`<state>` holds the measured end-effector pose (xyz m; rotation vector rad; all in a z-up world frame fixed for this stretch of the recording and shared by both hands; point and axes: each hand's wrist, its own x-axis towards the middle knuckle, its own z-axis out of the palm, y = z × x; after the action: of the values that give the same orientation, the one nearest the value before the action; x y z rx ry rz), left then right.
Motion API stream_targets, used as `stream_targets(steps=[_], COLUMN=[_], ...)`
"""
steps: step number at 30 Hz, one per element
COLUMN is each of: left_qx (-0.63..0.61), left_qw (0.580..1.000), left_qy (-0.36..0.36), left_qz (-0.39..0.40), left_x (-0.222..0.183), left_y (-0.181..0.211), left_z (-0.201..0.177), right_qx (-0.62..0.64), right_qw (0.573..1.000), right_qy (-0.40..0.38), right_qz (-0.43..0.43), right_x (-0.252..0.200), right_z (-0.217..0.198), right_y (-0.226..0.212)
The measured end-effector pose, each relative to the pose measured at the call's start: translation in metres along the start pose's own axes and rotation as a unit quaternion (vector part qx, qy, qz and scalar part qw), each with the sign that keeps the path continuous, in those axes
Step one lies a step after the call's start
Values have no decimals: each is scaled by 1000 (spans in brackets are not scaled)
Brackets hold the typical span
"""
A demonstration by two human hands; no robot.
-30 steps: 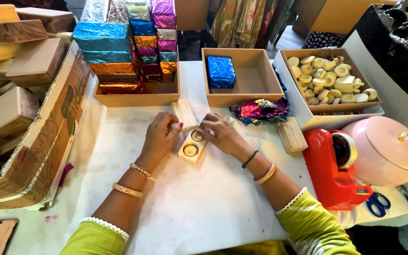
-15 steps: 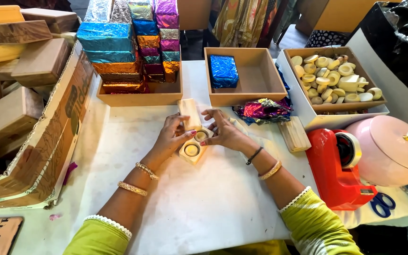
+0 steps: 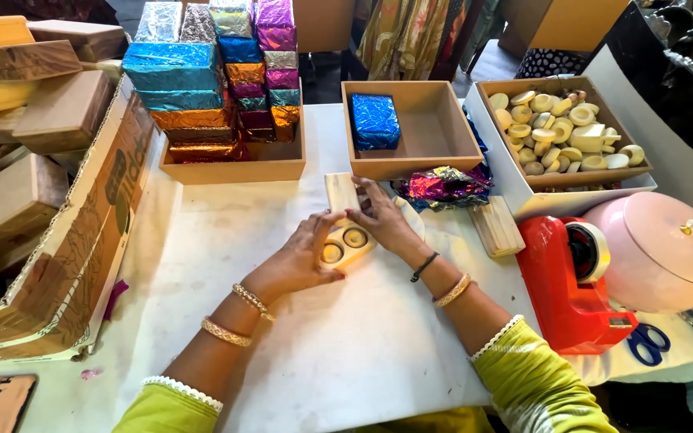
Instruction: The recorder is wrapping rectangular soaps in foil and paper packaging.
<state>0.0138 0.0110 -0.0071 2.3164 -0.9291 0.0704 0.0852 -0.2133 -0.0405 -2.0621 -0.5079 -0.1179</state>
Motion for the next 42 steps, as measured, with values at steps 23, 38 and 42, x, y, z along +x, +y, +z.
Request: stream_targets(steps=[23, 38, 42], left_qx=[-11, 74, 106], left_qw=[979, 986, 983], left_qy=[202, 113, 121], left_qz=[-9, -98, -90], left_x=[12, 55, 40], left_y=[-63, -125, -133], left_z=[23, 67, 78], right_qx=[-208, -80, -30], right_qw=[949, 982, 987], right_qy=[-152, -166, -150], right_qz=[-184, -46, -39], right_x=[-15, -1, -4], right_z=[-29, -27, -30], right_y=[-40, 21, 17])
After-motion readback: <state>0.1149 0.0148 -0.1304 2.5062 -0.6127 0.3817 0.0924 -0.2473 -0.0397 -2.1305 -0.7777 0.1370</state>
